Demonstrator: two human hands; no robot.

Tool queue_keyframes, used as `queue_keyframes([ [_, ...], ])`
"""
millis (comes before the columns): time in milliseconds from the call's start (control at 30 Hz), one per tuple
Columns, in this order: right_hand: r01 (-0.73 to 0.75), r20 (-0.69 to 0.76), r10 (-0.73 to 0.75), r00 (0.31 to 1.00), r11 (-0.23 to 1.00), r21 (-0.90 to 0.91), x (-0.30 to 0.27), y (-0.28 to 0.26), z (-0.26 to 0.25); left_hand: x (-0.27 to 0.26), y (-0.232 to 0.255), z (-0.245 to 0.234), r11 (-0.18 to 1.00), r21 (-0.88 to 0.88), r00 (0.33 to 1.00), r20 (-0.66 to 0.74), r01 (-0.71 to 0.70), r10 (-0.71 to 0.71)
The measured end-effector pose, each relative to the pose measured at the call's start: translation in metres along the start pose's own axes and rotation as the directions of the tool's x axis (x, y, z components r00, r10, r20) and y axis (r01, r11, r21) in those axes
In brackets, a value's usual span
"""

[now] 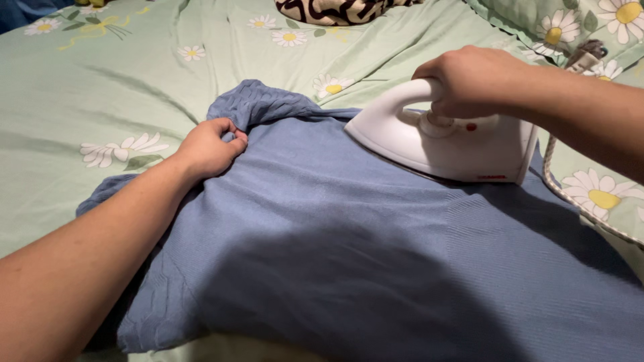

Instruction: The person irons a blue garment laid on a bed using a white electric iron. They repeatedly move the iron over the fabric while holding it taut with the other hand, focusing on the upper portion of the garment.

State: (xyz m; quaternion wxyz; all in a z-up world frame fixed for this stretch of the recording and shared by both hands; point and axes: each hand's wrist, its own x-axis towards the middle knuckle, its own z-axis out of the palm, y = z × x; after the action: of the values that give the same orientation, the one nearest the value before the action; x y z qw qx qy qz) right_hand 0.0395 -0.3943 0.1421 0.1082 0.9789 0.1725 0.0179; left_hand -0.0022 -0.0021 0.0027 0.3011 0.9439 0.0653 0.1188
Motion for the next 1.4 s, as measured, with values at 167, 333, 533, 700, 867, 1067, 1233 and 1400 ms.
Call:
queue_keyframes([
  [167, 0.182, 0.106, -0.19, 0.976, 0.98, 0.079, 0.004, 0.012, -0.006, 0.0, 0.0, 0.0, 1.0, -0.01, 1.0, -0.007, -0.003, 0.003],
  [333, 0.179, 0.076, -0.179, 0.981, 0.984, 0.002, -0.001, 0.011, -0.002, 0.0, -0.001, 0.003, 1.0, -0.014, 1.0, -0.023, 0.007, -0.007],
  [533, 0.205, -0.025, -0.204, 0.979, 0.976, 0.069, 0.013, 0.003, 0.0, -0.002, 0.0, 0.0, 0.999, -0.029, 1.0, -0.024, 0.016, -0.017],
  [700, 0.262, 0.01, -0.264, 0.964, 0.959, 0.11, -0.001, 0.021, -0.005, -0.002, 0.0, 0.001, 0.998, -0.07, 1.0, -0.031, -0.005, 0.003],
  [867, 0.208, 0.104, -0.209, 0.972, 0.978, 0.019, -0.027, -0.003, -0.02, -0.001, -0.005, 0.003, 0.999, -0.049, 0.999, -0.038, -0.001, 0.0],
  [1067, 0.386, -0.029, -0.385, 0.922, 0.915, 0.114, 0.002, -0.06, -0.023, 0.004, -0.01, 0.007, 0.992, -0.125, 0.998, -0.067, -0.005, -0.003],
  [1233, 0.513, -0.196, -0.479, 0.855, 0.835, 0.198, 0.023, -0.081, -0.021, 0.002, -0.011, 0.006, 0.992, -0.125, 0.996, -0.087, -0.003, -0.007],
  [1400, 0.413, 0.0, -0.422, 0.907, 0.887, 0.209, -0.003, -0.057, -0.03, -0.002, -0.008, 0.003, 0.984, -0.178, 0.997, -0.078, 0.015, -0.03],
])
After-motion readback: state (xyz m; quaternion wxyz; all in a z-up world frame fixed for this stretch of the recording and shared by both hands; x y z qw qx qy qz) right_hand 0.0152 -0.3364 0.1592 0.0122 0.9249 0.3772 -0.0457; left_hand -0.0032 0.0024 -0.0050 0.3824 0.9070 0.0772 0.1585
